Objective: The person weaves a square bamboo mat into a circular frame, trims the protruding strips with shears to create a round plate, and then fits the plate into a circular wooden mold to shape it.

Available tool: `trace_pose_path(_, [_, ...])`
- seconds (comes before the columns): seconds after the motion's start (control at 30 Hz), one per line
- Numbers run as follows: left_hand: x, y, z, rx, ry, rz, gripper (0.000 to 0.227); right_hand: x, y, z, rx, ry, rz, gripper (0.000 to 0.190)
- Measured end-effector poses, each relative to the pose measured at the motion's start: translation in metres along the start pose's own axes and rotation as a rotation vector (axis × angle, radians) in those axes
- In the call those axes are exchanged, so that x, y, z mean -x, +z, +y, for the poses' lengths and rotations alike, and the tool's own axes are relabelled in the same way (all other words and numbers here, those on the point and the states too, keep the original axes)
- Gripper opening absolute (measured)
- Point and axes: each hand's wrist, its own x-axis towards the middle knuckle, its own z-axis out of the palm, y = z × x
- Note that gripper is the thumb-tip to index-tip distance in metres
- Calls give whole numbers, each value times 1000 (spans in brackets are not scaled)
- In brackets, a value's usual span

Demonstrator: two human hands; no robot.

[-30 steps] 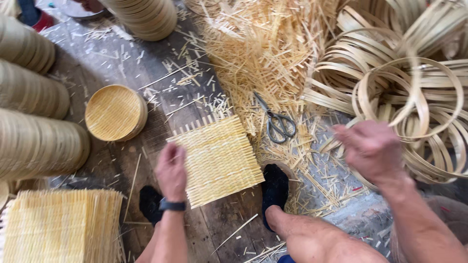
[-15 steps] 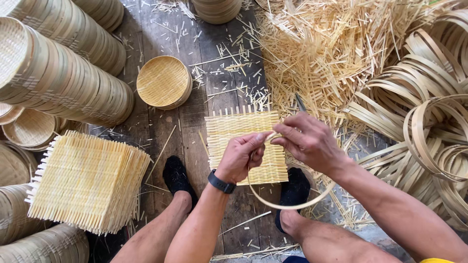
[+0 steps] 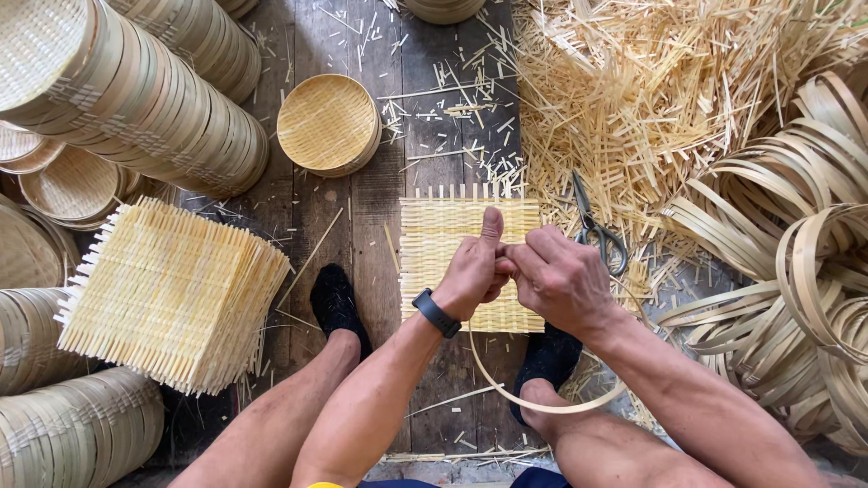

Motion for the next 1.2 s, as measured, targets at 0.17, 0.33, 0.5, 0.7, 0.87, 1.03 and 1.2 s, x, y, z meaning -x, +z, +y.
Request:
trace_pose_path(0.17, [-9, -12, -15, 139, 22, -105, 70, -5, 7, 26, -167, 77, -104, 15])
trace_pose_path(0.33, [-9, -67, -12, 597, 374, 92, 46, -1, -35, 78, -848, 1027, -193, 39])
trace_pose_path(0.5, [8, -85, 6, 617, 378, -27, 30, 12, -37, 81, -1352, 1056, -212, 44])
trace_pose_path(0.7, [14, -78, 39, 178, 135, 74, 28, -5, -15, 79, -1125, 1113, -389, 43])
trace_pose_path(0.87, [10, -91, 28, 296, 161, 62, 35, 8, 20, 89, -1390, 1079, -319, 46])
trace_pose_path(1.03, [5, -110, 19, 261, 158, 98, 33, 18, 47, 90, -1466, 1027, -290, 46])
trace_pose_path(1.2, [-7, -111, 0, 526, 249, 264, 25, 29, 49, 81, -1143, 954, -252, 32])
